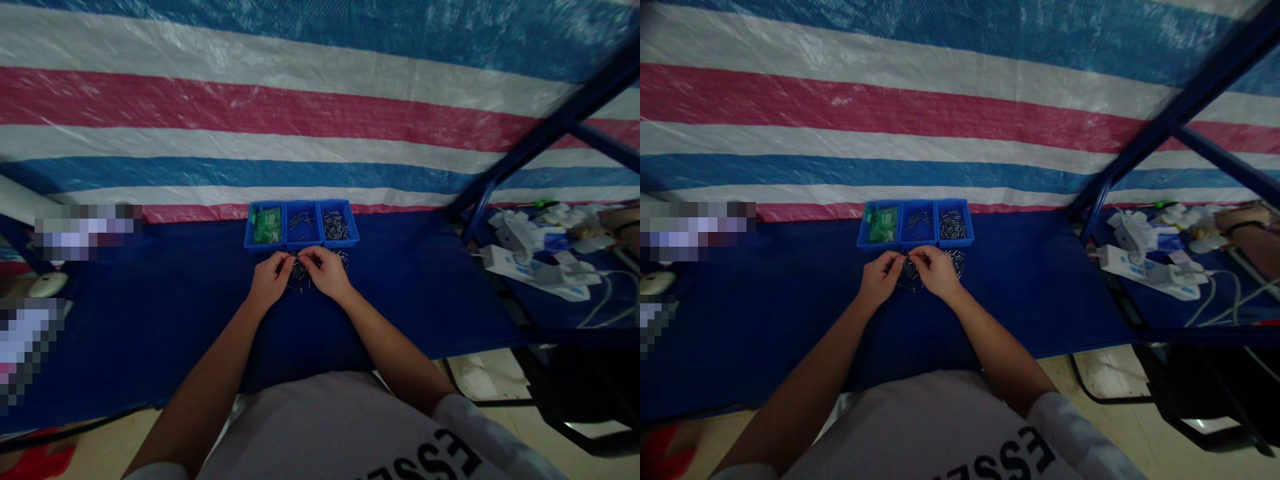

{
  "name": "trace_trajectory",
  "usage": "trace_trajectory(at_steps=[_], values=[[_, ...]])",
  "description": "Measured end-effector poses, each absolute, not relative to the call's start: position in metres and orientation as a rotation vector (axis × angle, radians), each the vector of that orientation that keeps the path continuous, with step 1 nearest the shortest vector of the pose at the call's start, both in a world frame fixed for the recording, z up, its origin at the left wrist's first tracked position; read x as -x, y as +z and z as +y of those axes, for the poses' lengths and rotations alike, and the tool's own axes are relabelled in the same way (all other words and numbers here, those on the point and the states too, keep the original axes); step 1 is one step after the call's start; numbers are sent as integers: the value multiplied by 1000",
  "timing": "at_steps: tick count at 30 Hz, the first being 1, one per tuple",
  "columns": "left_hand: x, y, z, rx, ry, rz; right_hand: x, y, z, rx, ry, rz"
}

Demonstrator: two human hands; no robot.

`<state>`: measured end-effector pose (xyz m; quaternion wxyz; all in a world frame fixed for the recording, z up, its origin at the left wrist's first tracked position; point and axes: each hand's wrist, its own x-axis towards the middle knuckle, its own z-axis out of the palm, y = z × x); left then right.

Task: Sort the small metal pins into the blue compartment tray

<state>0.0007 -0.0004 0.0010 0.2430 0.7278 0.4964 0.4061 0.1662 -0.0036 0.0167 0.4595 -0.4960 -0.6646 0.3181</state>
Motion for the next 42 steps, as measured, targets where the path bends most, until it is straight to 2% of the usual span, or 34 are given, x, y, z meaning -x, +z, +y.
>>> trace_trajectory(at_steps=[32, 42], values=[[-1, -2, 0, -2001, 1159, 1367, -169, 14, -2, 1207, 723, -1707], [-2, -1, 1, -2026, 1202, 1329, -167, 11, 1, 1229, 876, -1578]])
